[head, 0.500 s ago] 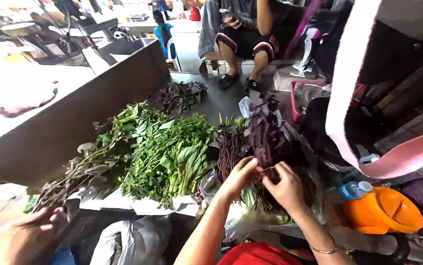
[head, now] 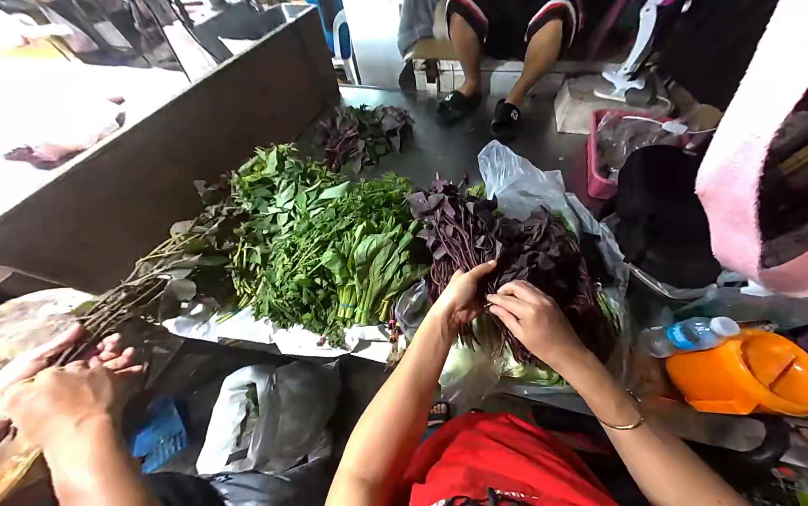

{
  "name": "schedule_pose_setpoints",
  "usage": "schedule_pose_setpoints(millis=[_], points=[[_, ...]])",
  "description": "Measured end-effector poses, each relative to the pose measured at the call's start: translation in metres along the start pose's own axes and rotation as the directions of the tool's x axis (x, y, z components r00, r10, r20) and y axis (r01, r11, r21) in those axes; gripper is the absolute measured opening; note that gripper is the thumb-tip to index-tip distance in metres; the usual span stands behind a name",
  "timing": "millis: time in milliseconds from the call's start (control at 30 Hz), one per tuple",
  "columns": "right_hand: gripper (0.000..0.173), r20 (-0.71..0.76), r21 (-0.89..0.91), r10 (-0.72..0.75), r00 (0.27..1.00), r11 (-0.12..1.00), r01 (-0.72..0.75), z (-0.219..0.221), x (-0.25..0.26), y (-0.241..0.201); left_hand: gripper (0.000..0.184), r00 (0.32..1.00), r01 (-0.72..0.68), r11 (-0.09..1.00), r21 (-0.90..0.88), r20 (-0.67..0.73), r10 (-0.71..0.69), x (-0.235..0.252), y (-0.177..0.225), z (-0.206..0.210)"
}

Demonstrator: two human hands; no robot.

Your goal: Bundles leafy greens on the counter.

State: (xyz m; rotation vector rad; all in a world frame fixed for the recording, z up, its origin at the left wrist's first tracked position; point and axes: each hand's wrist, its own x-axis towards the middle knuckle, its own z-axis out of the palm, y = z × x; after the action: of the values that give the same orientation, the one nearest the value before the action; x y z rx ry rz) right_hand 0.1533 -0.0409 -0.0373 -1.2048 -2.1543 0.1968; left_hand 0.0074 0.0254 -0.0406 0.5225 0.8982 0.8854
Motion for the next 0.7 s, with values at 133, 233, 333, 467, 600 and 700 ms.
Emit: schedule_pose_setpoints(millis=[133,233,333,467,600,700], points=[[0.016,0.153,-0.115,0.090,0.984,0.991,-0.073,-0.005,0.008,-0.010,0.028,1.000,0.013,0.998,0.059,0.004,-0.013,0.001,0.003,0.003],[0.019,0.250,-0.168,0.158,0.955,0.979,-0.118,-0.013,0.016,-0.015,0.027,1.000,0.010,0.995,0.102,0.016,-0.012,0.002,0.004,0.005],[0.023,0.326,-0.167,0.113,0.939,0.984,-0.060,-0.013,0.024,-0.008,0.023,0.999,0.003,0.986,0.165,0.047,-0.011,0.003,0.005,0.006],[0.023,0.327,0.297,-0.085,0.941,0.955,-0.017,-0.028,0.028,0.001,0.025,0.999,-0.004,0.974,0.228,0.049,-0.008,0.008,0.011,0.003],[0.023,0.433,0.392,-0.049,0.900,0.909,-0.139,-0.047,0.013,0.014,0.027,1.000,0.001,0.997,0.083,-0.013,0.000,0.000,0.031,-0.001],[0.023,0.386,0.330,0.101,0.917,0.913,-0.240,-0.044,-0.012,0.028,0.028,0.999,-0.032,0.997,-0.075,-0.022,0.030,-0.010,0.048,-0.002]])
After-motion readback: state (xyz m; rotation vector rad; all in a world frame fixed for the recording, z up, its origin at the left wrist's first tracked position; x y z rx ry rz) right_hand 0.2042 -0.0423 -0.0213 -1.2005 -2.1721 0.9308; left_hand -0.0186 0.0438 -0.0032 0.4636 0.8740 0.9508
